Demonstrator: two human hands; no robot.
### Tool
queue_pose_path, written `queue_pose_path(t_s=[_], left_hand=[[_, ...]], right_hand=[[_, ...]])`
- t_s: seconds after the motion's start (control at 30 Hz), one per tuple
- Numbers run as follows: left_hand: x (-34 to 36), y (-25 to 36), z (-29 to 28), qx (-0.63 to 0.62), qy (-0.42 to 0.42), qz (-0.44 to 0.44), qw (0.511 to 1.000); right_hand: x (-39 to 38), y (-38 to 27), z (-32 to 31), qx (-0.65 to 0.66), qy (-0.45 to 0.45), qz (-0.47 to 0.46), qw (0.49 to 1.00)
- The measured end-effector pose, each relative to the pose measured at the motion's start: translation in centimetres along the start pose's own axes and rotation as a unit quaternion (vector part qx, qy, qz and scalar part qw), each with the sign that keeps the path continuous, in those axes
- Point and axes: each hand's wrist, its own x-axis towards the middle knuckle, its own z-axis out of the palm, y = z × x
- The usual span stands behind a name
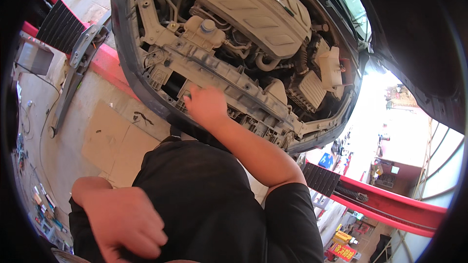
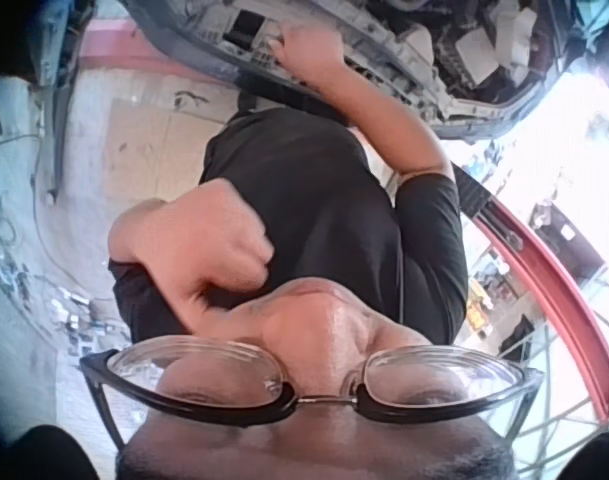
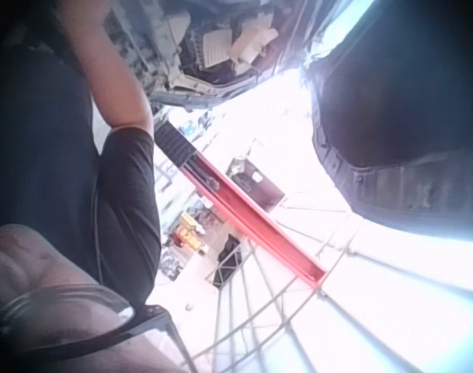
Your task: The person selects a screwdriver from a tool tray and works on the front of a car with the hood open, using the screwdriver to remove fasteners from the front grille area. The person then moves to the side of the car and uses the screwdriver to pry and remove trim pieces along the wheel arch and side skirt.
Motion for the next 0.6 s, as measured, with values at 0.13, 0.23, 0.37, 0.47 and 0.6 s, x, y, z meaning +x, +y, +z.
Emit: queue_pose_path(t_s=[0.13,0.23,0.37,0.47,0.6], left_hand=[[-0.6,0.0,-0.5,-0.033,-0.012,0.027,0.999],[-1.1,0.4,-1.0,-0.042,-0.066,0.038,0.996],[-0.6,-0.4,-0.7,0.014,-0.008,0.013,1.0],[-0.9,-0.2,-1.5,-0.028,-0.024,0.067,0.997],[-0.8,0.0,-1.8,0.007,-0.031,0.006,0.999]], right_hand=[[0.6,1.9,1.6,-0.009,0.037,-0.063,0.997],[0.5,2.4,1.7,-0.006,0.134,-0.135,0.982],[0.1,1.7,0.2,-0.003,0.048,-0.019,0.999],[0.9,0.6,-1.1,-0.02,-0.09,0.048,0.995],[1.2,0.9,-0.7,-0.022,-0.052,0.01,0.998]])
